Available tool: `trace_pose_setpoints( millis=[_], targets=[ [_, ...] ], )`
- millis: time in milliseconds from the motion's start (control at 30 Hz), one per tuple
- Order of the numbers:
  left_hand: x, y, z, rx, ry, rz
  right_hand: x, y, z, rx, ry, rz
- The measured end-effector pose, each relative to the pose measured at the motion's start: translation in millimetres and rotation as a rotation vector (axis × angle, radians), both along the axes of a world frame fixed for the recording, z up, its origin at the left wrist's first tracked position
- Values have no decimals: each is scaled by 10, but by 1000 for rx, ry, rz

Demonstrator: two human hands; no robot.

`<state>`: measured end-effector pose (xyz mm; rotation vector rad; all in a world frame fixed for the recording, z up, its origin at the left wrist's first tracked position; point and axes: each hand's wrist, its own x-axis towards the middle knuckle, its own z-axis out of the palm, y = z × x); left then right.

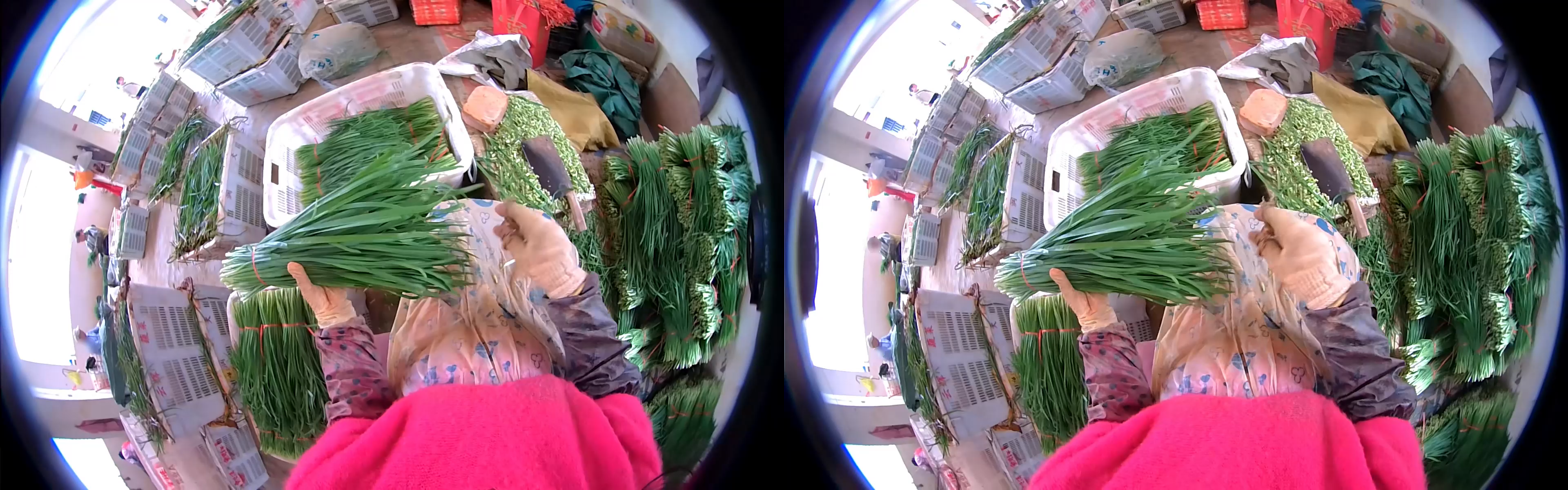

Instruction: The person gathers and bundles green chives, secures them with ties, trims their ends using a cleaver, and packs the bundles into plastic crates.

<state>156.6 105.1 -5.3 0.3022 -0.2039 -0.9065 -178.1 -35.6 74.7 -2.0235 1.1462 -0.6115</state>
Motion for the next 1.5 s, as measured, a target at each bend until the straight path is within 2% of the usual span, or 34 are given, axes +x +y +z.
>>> trace_pose_setpoints(
  millis=[33,67,233,267,300,333,367,433,567,633,700,900,1000,1033,1100,1133,1167,1200,1233,1300,1400,1467,1500],
  targets=[
    [-4,0,2,-13,-14,-23,5,-28,64,67,-83,-63],
    [-7,-4,-18,-18,-16,-11,46,-17,112,4,-175,-36],
    [-106,-74,29,171,-146,203,282,75,478,27,-85,120],
    [-99,-64,17,209,-166,185,313,80,512,-52,-45,112],
    [-74,-35,4,185,-65,96,318,85,530,-129,0,104],
    [-61,-39,-13,134,-76,48,328,73,524,-4,-4,48],
    [-62,-42,-3,81,-91,7,292,56,460,2,6,39],
    [-25,6,-62,49,-75,5,287,59,314,-107,-90,34],
    [-37,27,-63,-83,-17,-59,303,130,356,-89,-159,104],
    [-11,38,-121,-178,15,-129,317,155,381,-66,-90,116],
    [-7,43,-141,-160,26,-82,369,150,310,-6,43,150],
    [-59,8,-133,-62,-19,-2,570,185,241,-52,111,162],
    [-116,-1,-70,-84,51,-88,623,172,166,-88,111,225],
    [-322,24,-34,239,-436,189,628,194,169,-100,66,193],
    [-490,0,74,517,-714,410,646,230,42,-163,-114,135],
    [-450,30,136,402,-304,231,642,257,211,84,-174,78],
    [-475,-11,138,275,-117,194,656,275,257,292,-212,-22],
    [-418,-27,48,244,-120,177,703,278,217,584,-504,-93],
    [-363,-37,-89,168,-21,112,685,274,83,625,-650,-101],
    [-325,-76,-145,128,16,126,729,247,11,665,-870,-238],
    [-305,-140,-151,10,52,-48,549,139,-124,750,-797,-137],
    [-342,-168,-116,48,-12,-12,517,188,-168,819,-1035,-203],
    [-367,-169,-105,106,-69,12,532,174,-152,820,-1034,-195]
  ],
)
